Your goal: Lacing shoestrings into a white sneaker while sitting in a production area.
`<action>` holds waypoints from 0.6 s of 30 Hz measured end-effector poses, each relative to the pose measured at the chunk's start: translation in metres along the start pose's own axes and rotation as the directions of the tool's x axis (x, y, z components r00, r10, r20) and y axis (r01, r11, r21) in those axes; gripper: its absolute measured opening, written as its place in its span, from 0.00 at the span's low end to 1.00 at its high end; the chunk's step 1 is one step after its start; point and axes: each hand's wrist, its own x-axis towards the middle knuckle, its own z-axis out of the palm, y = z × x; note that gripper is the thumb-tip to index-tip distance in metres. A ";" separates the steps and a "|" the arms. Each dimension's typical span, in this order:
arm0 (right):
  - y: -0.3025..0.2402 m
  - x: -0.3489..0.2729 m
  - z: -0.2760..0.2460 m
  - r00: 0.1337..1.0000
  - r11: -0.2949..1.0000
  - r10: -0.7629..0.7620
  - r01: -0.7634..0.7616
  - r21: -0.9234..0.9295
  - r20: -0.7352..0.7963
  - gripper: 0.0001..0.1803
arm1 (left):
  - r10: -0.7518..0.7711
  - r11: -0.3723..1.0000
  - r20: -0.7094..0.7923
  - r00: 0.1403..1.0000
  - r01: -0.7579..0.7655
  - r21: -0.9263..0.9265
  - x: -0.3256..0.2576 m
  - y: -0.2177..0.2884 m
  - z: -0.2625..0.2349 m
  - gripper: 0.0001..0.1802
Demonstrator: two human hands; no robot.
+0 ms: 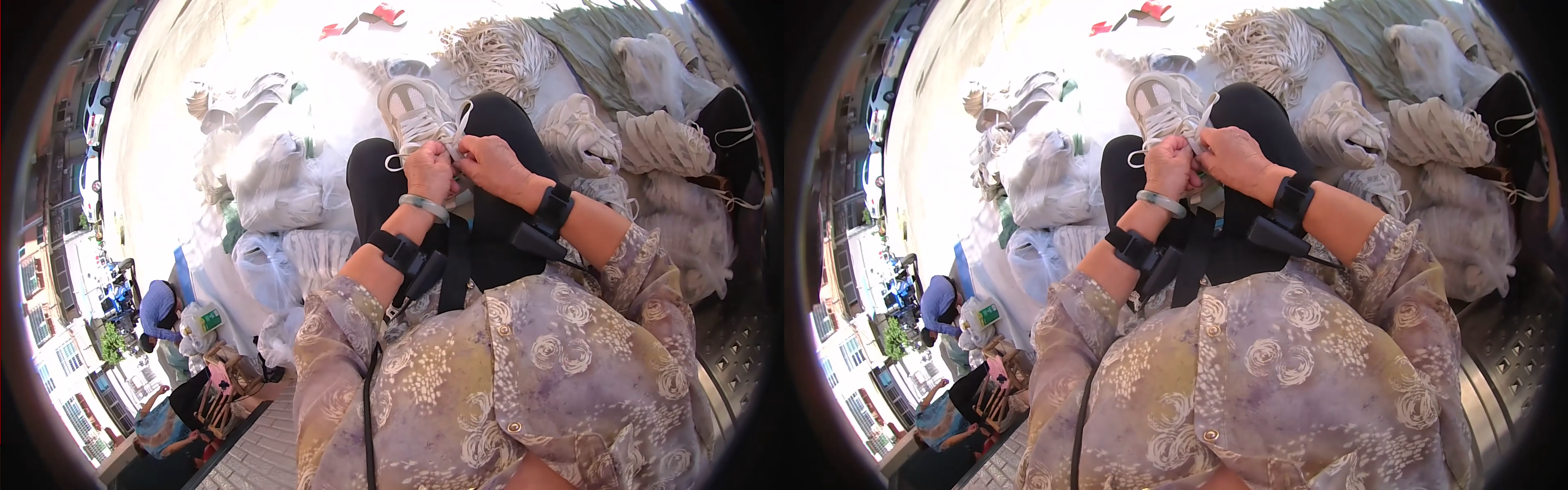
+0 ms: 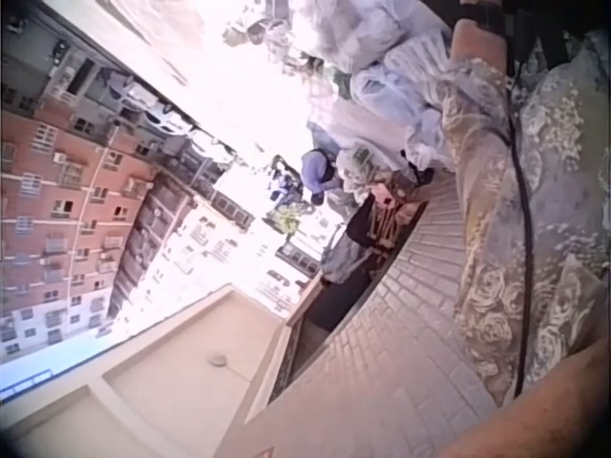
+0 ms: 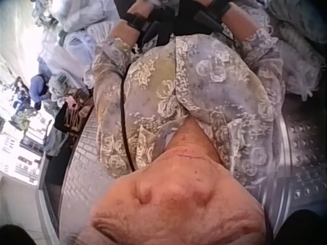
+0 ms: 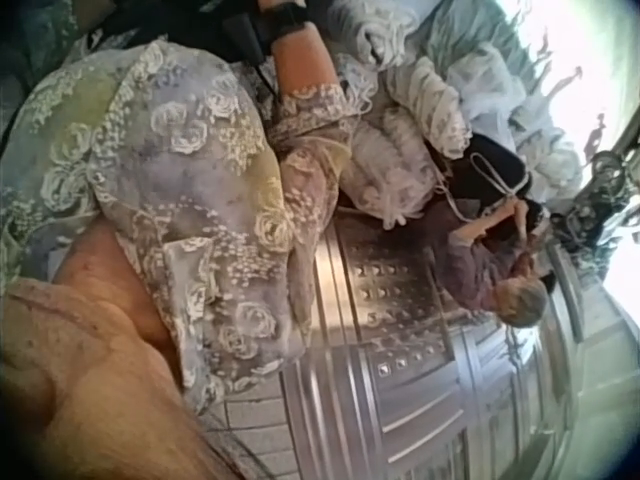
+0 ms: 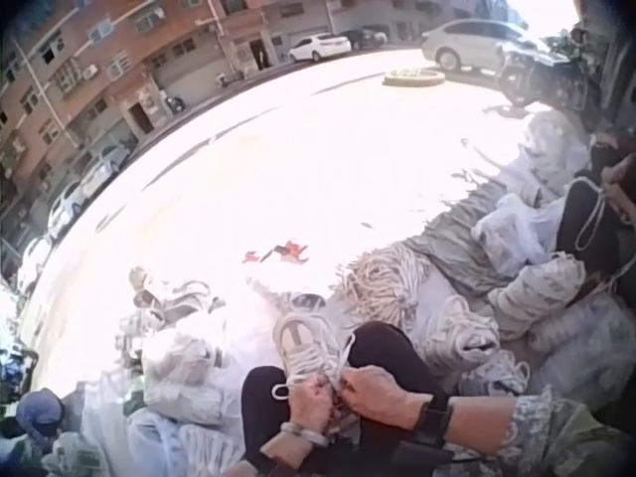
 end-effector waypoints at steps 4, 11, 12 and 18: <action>0.010 -0.003 0.001 1.000 1.000 -0.003 0.003 -0.007 -0.005 0.11 | 0.024 0.966 0.079 0.997 -0.044 0.254 -0.004 -0.002 -0.014 0.06; 0.023 0.000 0.007 1.000 0.989 0.008 -0.005 0.150 -0.018 0.13 | 0.013 0.754 0.259 0.966 -0.179 0.632 -0.054 -0.022 -0.087 0.05; 0.023 0.000 0.006 1.000 0.980 0.026 -0.022 0.200 -0.015 0.16 | -0.098 0.798 0.235 0.967 -0.064 0.599 -0.059 -0.021 -0.094 0.05; 0.013 0.001 -0.005 0.971 0.917 0.202 -0.233 0.323 0.128 0.21 | -0.195 0.973 0.193 0.962 0.164 0.165 -0.072 -0.023 -0.114 0.06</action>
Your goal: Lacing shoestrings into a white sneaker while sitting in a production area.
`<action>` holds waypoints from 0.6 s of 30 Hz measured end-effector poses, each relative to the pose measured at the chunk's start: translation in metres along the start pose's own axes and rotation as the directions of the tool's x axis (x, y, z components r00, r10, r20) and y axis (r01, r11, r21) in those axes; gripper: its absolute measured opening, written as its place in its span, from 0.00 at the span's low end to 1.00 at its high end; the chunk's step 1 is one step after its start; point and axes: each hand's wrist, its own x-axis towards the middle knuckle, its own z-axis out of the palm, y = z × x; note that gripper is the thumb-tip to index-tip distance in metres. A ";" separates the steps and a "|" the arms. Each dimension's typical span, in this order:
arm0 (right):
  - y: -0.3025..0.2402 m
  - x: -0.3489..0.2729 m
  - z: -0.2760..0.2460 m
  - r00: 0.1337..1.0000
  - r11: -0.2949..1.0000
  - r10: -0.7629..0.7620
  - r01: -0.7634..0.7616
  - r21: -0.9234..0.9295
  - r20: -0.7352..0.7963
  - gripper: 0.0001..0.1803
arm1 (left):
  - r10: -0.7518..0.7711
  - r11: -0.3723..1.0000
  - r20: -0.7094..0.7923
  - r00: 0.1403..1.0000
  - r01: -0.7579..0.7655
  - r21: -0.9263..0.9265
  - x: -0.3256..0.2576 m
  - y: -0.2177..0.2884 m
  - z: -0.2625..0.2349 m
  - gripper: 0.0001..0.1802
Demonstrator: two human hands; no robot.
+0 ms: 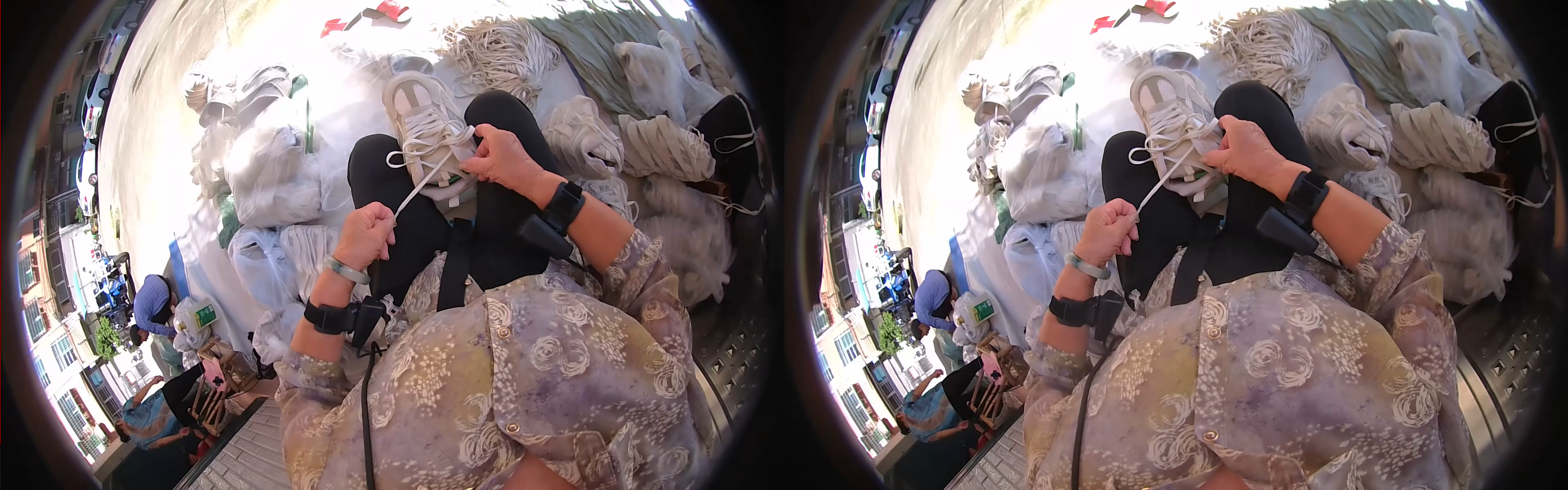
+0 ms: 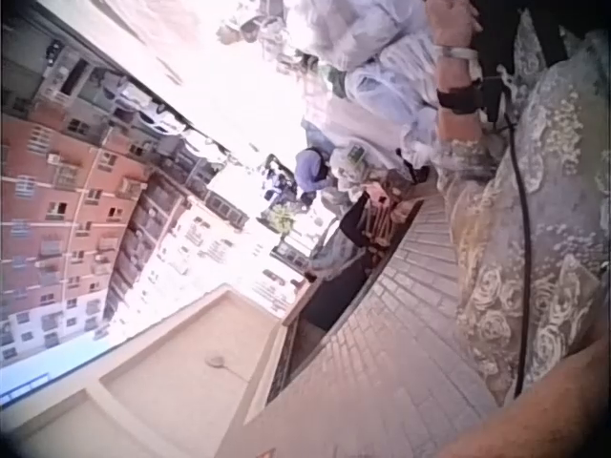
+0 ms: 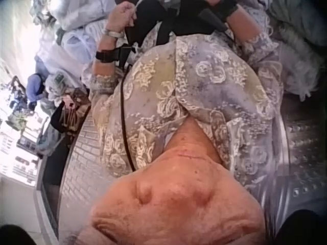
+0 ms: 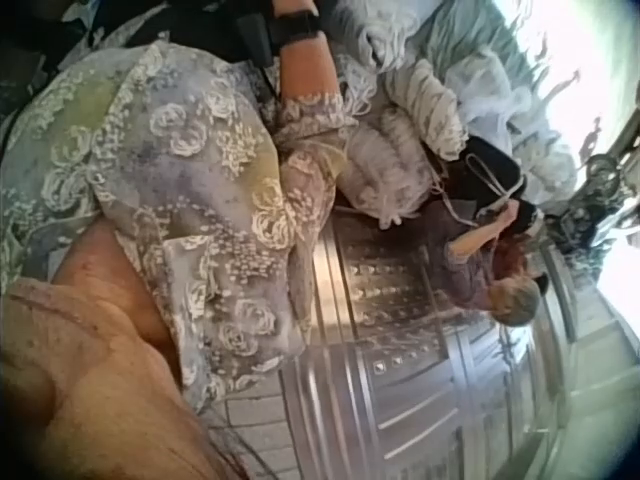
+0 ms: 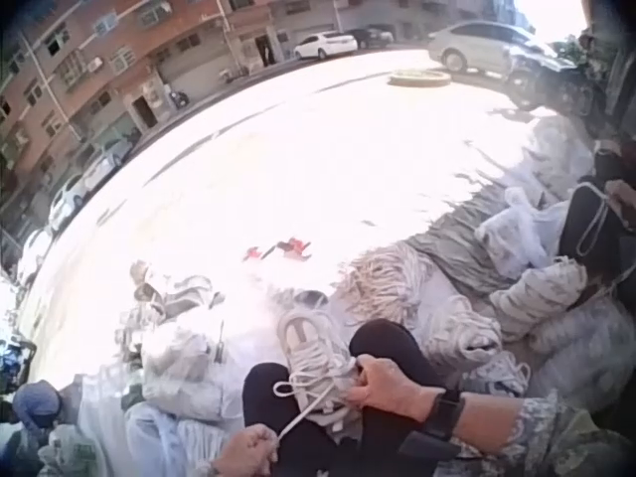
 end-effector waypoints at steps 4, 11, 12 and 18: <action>-0.002 0.000 0.002 0.991 0.945 -0.131 0.123 -0.302 -0.006 0.23 | 0.185 0.953 -0.178 0.966 -0.221 -0.209 0.002 -0.010 -0.001 0.07; 0.001 -0.001 0.007 0.956 0.808 -0.293 0.249 -0.534 0.002 0.17 | 0.103 0.891 -0.351 0.931 -0.243 -0.383 0.002 -0.028 -0.014 0.06; 0.004 -0.001 0.008 0.925 0.759 -0.380 0.315 -0.570 0.005 0.14 | 0.100 0.888 -0.355 0.929 -0.245 -0.390 0.002 -0.029 -0.015 0.06; 0.015 0.004 0.003 0.855 0.752 -0.502 0.355 -0.556 -0.133 0.10 | 0.128 0.864 -0.404 0.905 -0.302 -0.403 0.013 -0.025 -0.011 0.06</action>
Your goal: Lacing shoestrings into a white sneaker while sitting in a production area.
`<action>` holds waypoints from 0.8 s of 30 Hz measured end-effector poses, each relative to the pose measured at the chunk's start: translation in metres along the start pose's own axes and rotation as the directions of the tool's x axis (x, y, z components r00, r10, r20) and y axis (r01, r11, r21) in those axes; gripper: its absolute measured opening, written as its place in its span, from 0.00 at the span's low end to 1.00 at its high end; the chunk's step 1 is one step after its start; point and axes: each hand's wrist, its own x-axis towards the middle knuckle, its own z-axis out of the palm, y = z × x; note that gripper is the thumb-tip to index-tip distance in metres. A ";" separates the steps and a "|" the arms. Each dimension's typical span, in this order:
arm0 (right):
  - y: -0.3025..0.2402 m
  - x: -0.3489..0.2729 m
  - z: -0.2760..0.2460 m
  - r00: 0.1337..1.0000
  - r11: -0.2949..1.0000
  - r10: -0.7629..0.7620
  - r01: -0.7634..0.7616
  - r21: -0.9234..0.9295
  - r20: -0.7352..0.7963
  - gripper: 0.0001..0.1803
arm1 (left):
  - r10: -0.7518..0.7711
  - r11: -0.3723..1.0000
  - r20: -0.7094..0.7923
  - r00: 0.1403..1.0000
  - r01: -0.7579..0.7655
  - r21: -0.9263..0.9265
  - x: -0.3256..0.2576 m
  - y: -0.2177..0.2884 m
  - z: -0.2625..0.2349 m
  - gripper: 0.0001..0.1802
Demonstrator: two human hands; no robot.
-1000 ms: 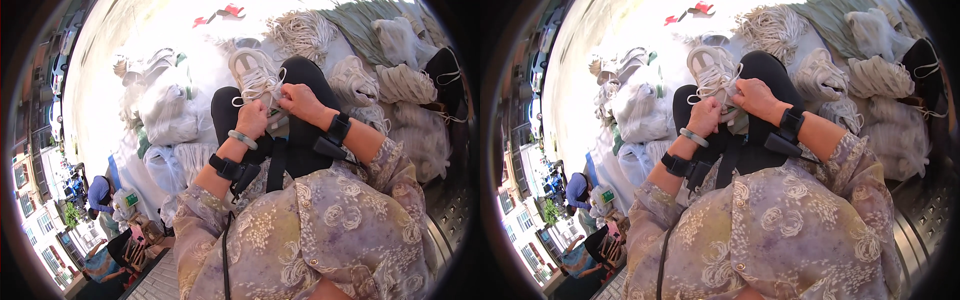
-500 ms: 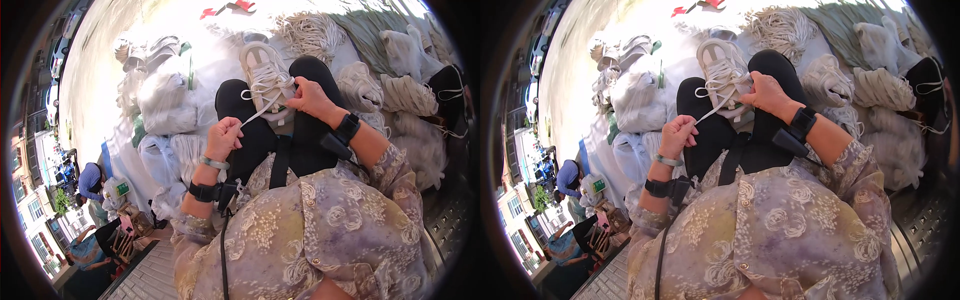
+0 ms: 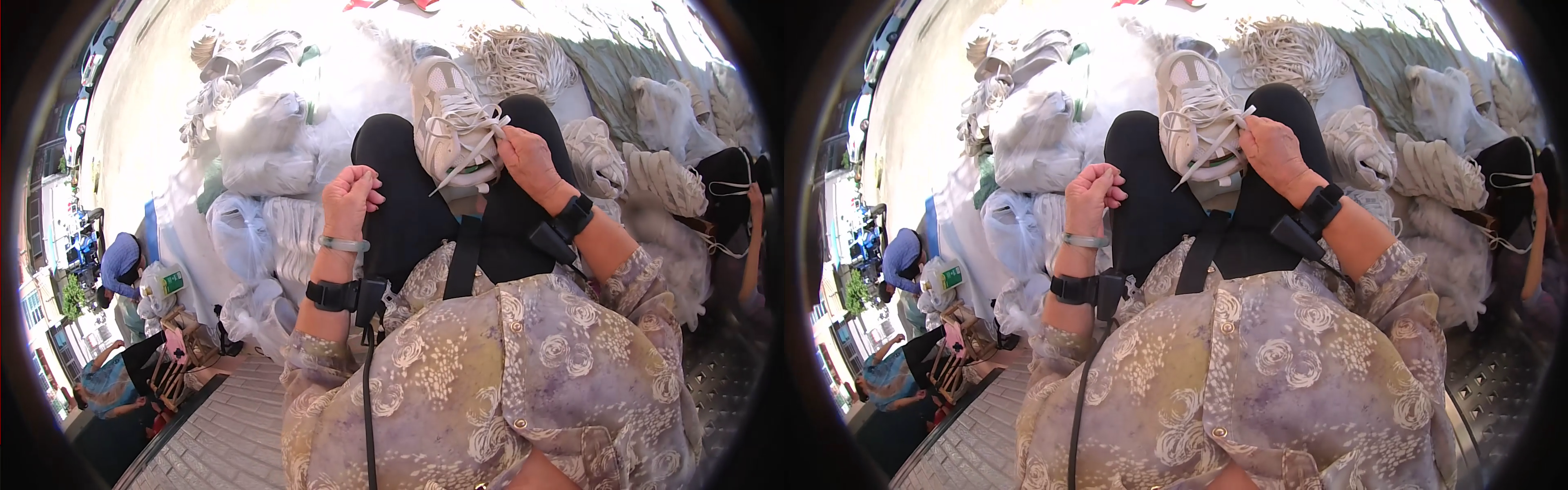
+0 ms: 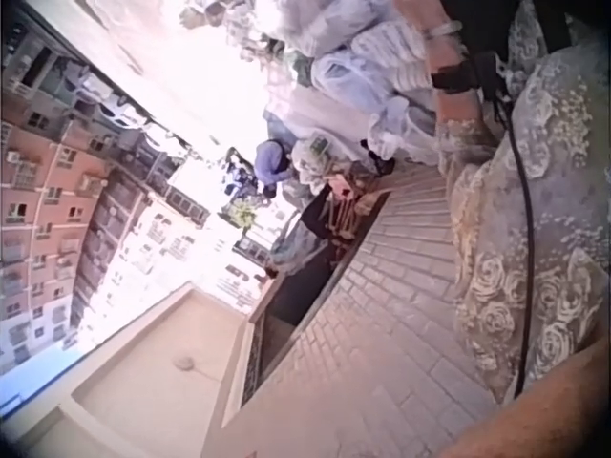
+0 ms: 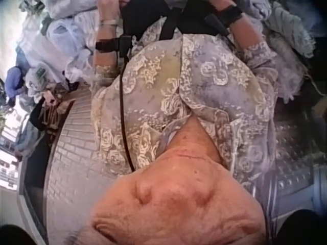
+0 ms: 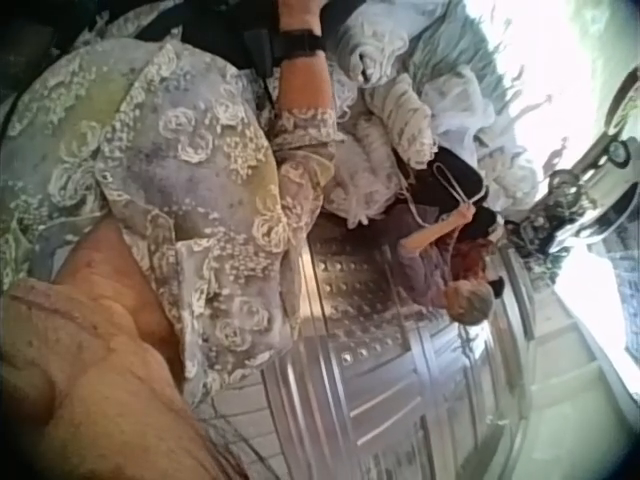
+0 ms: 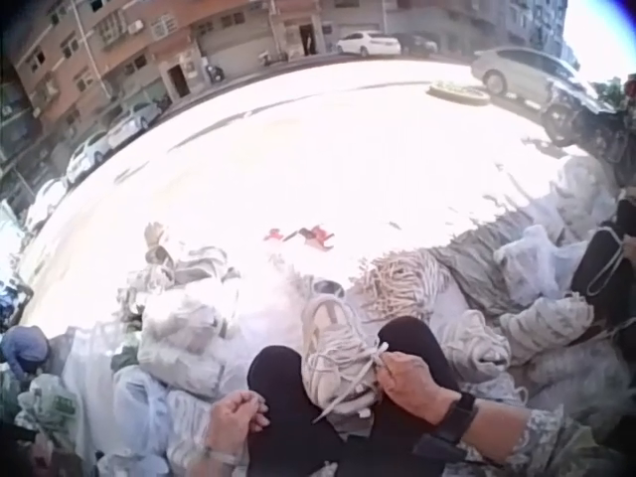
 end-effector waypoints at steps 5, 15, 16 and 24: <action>0.002 -0.001 -0.037 0.979 0.943 0.195 -0.204 0.264 0.061 0.09 | 0.080 0.991 0.038 0.996 -0.084 0.106 0.009 0.004 0.019 0.07; 0.015 -0.007 -0.070 0.879 0.625 0.449 -0.437 0.647 0.160 0.12 | 0.421 0.710 0.222 0.880 -0.471 0.523 0.039 -0.008 0.065 0.09; 0.011 -0.007 -0.071 0.880 0.628 0.449 -0.434 0.646 0.155 0.12 | 0.417 0.717 0.206 0.885 -0.460 0.524 0.043 -0.009 0.066 0.09; -0.009 0.004 -0.073 0.905 0.708 0.395 -0.411 0.575 0.160 0.13 | 0.324 0.510 0.288 0.901 -0.423 0.750 0.057 0.010 0.085 0.17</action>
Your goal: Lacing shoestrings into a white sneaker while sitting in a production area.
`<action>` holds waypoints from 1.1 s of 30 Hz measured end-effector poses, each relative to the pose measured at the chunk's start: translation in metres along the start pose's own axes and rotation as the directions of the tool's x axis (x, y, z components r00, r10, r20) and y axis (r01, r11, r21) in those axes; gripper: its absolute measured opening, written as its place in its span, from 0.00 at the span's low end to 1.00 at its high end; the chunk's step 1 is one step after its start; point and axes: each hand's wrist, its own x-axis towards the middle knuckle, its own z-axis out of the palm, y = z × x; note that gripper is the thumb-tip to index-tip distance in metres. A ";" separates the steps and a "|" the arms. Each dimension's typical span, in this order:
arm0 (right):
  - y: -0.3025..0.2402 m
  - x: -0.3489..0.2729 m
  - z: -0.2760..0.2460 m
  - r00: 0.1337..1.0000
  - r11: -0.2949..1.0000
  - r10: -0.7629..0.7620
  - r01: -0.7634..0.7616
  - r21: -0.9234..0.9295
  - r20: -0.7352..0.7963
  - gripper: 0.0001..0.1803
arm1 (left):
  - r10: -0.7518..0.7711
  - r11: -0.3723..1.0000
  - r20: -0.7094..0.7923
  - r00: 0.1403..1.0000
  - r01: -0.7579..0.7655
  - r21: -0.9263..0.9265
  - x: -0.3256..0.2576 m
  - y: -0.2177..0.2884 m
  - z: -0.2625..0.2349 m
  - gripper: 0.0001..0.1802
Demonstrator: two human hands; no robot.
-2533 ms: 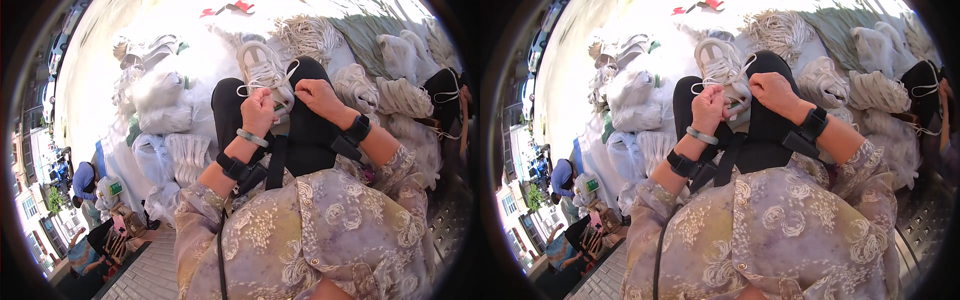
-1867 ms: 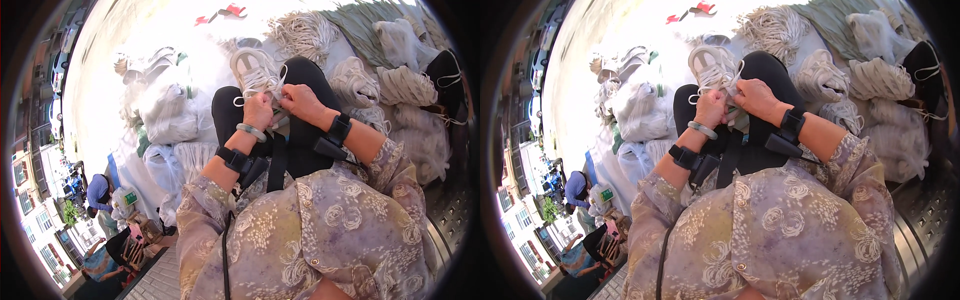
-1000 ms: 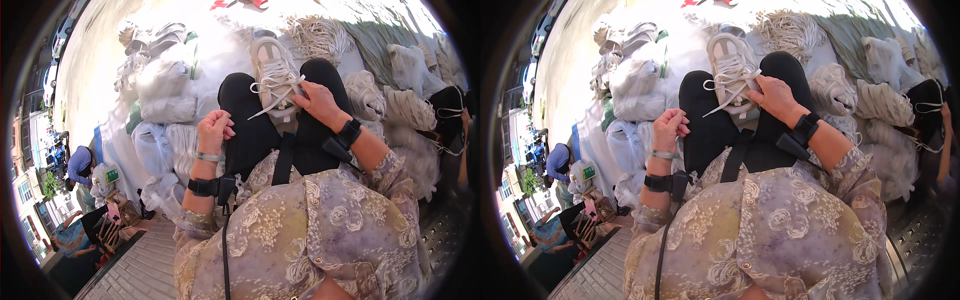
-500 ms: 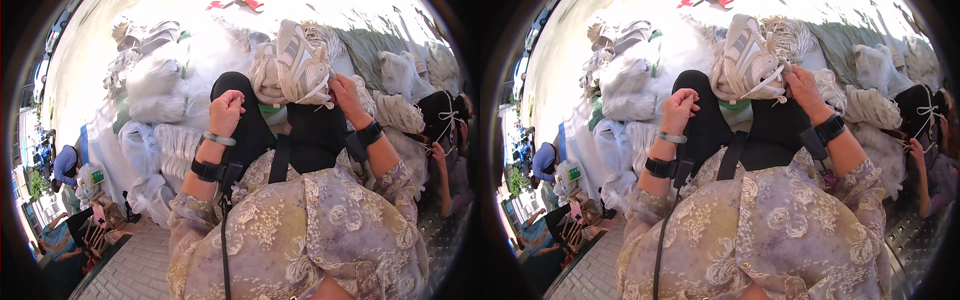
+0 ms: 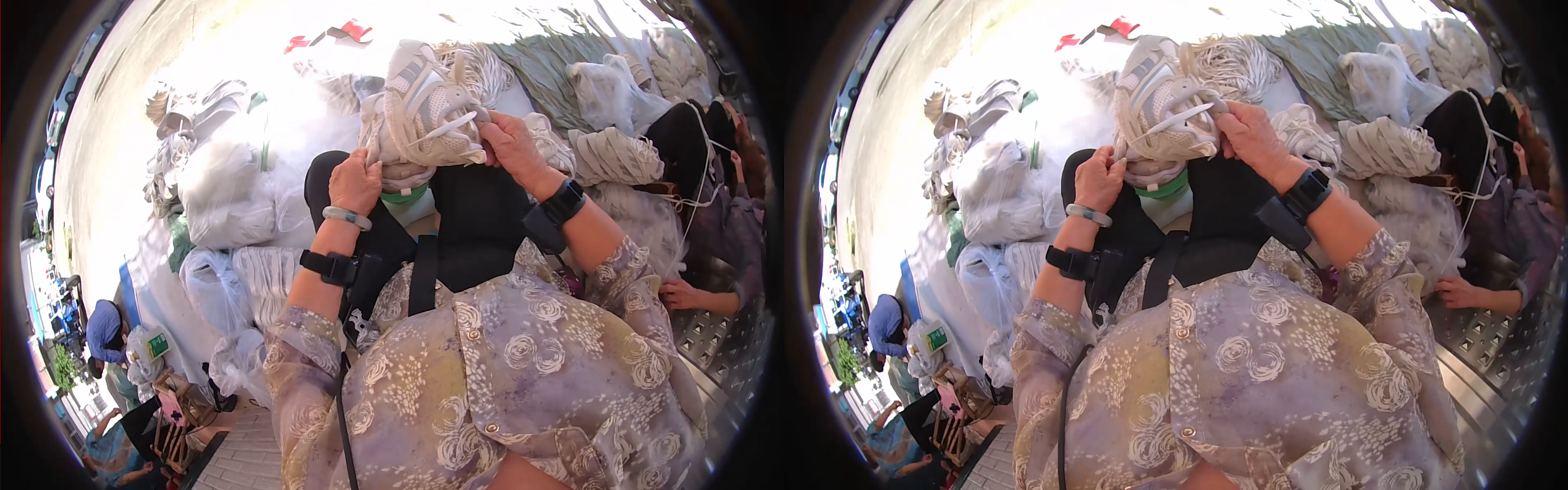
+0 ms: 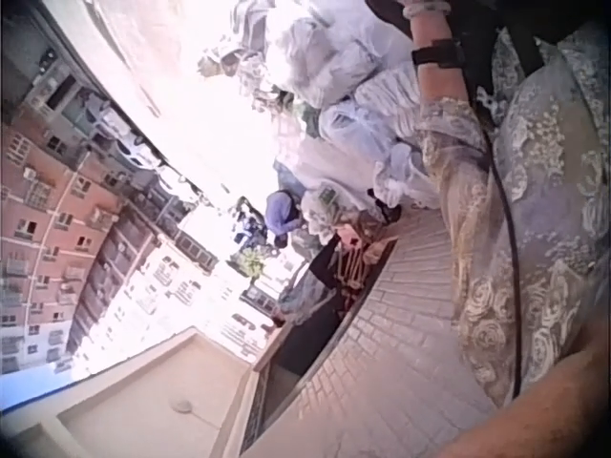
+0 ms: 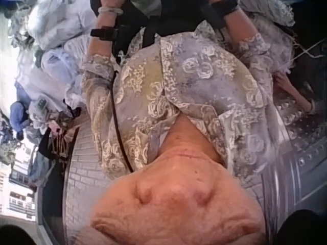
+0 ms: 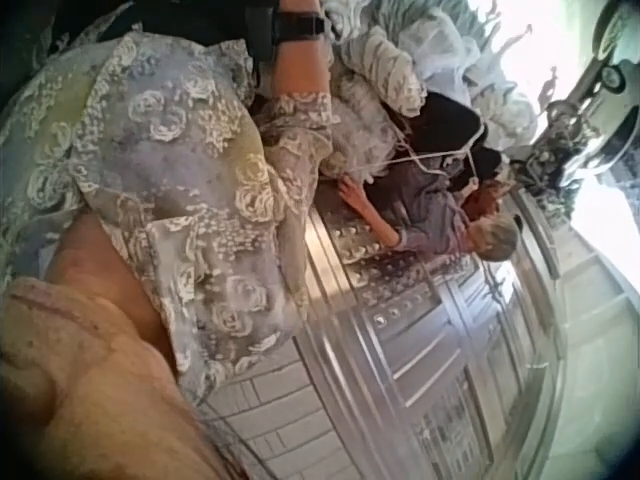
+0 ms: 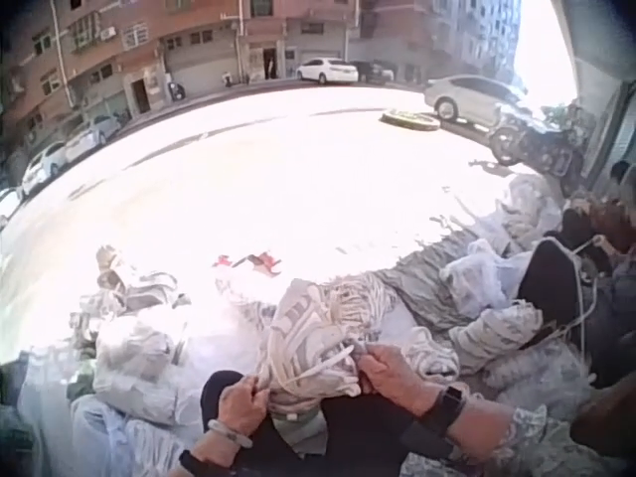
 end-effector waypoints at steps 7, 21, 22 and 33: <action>-0.014 -0.024 -0.028 0.998 0.993 -0.022 0.028 0.116 -0.054 0.14 | -0.031 0.983 0.115 0.993 0.009 0.185 0.024 -0.013 0.005 0.18; 0.004 -0.043 -0.073 0.992 0.950 0.037 0.001 0.313 -0.117 0.12 | 0.217 0.849 0.053 0.975 -0.215 0.482 0.002 0.008 0.007 0.08; 0.008 -0.042 -0.073 0.993 0.947 0.036 0.001 0.322 -0.111 0.12 | 0.252 0.840 0.034 0.967 -0.236 0.488 -0.001 0.013 0.005 0.08; 0.020 -0.017 -0.048 0.999 0.866 0.054 -0.046 0.498 -0.002 0.09 | 0.340 0.813 -0.095 0.936 -0.242 0.530 -0.001 0.043 -0.033 0.08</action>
